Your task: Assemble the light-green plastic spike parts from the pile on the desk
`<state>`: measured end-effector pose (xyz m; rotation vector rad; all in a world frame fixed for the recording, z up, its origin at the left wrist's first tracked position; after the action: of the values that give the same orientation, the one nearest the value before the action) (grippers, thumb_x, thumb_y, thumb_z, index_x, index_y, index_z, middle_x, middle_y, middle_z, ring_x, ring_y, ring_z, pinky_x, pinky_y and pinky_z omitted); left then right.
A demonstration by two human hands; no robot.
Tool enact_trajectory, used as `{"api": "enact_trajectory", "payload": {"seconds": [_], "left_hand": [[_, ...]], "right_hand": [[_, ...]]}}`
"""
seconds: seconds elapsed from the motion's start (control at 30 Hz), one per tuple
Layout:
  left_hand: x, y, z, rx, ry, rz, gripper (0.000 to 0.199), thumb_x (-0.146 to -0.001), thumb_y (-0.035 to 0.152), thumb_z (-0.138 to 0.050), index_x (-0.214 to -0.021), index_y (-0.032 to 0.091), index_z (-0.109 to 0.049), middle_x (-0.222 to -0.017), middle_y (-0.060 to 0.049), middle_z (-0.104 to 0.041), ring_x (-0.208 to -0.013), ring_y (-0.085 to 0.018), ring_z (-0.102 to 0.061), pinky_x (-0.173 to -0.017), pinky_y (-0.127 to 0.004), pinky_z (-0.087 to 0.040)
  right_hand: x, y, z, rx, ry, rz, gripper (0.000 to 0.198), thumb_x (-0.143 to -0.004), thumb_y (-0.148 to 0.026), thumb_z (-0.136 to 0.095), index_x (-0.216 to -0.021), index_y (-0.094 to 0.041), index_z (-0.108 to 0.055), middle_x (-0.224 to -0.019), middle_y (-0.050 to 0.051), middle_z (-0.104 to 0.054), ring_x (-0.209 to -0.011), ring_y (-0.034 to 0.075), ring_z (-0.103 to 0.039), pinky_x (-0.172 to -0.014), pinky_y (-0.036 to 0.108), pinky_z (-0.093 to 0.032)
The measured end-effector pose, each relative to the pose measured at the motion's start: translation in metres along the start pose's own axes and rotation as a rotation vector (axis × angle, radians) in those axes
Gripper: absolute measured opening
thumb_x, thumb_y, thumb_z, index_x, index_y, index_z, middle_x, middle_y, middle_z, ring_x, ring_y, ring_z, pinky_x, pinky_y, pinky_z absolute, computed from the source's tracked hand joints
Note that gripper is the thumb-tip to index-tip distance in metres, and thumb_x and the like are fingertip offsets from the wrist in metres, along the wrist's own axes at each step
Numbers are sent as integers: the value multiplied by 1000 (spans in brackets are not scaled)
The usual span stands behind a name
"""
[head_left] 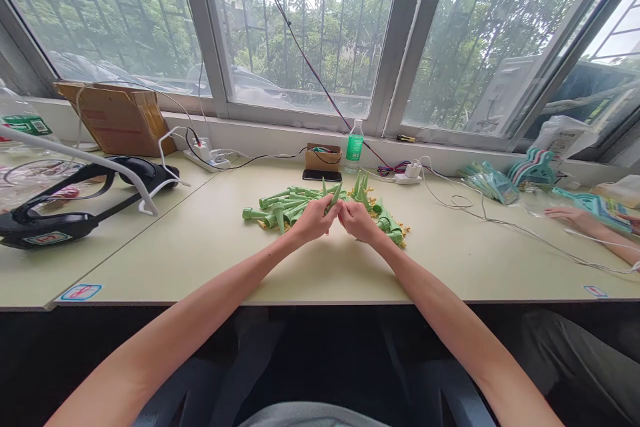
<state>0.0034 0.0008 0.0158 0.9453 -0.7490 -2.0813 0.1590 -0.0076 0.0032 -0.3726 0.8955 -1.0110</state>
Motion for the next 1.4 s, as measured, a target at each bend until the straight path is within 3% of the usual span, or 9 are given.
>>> {"api": "enact_trajectory", "payload": {"seconds": [0.3,0.9,1.23,1.4], "left_hand": [[1,3,1,-53,-47,18,33,-101,49,-38,-85,22,-46,-62,4,-53,-44,-14,-58,-51,-26,-45],[-1,0,2,-26,-94,51,41,-100,56,-36,-87,20,-48,-81,-3,-62,-47,-12,-61,-42,-25,-46],[2,7,4,-111,-67,30,36,-103,50,-34,-84,22,-46,-59,3,-54,-47,-14,-57,-53,-27,-44],[3,13,4,-200,-12,15,34,-104,45,-34,-82,22,-47,-60,2,-56,-55,-17,-59,-60,-28,-43]], "right_hand": [[0,-4,1,44,-5,-6,47,-102,-29,-32,-57,-22,-40,-49,0,-48,-52,13,-45,-61,28,-34],[0,2,-3,35,53,8,47,-100,-34,-35,-54,-22,-41,-50,1,-49,-51,14,-45,-58,29,-34],[1,2,-2,50,54,12,47,-100,-33,-35,-55,-22,-39,-51,1,-49,-51,13,-43,-57,29,-33],[0,1,0,54,44,-1,45,-99,-31,-35,-55,-22,-38,-50,0,-48,-50,13,-41,-57,29,-32]]}}
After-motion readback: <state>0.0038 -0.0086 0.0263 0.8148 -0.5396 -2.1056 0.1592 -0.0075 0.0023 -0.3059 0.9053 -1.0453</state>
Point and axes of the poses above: each hand's wrist, its own x-axis away from the middle knuckle, its own z-axis out of the back of the hand, y = z × x, the point moved 1 cm from there along -x, towards the middle knuckle
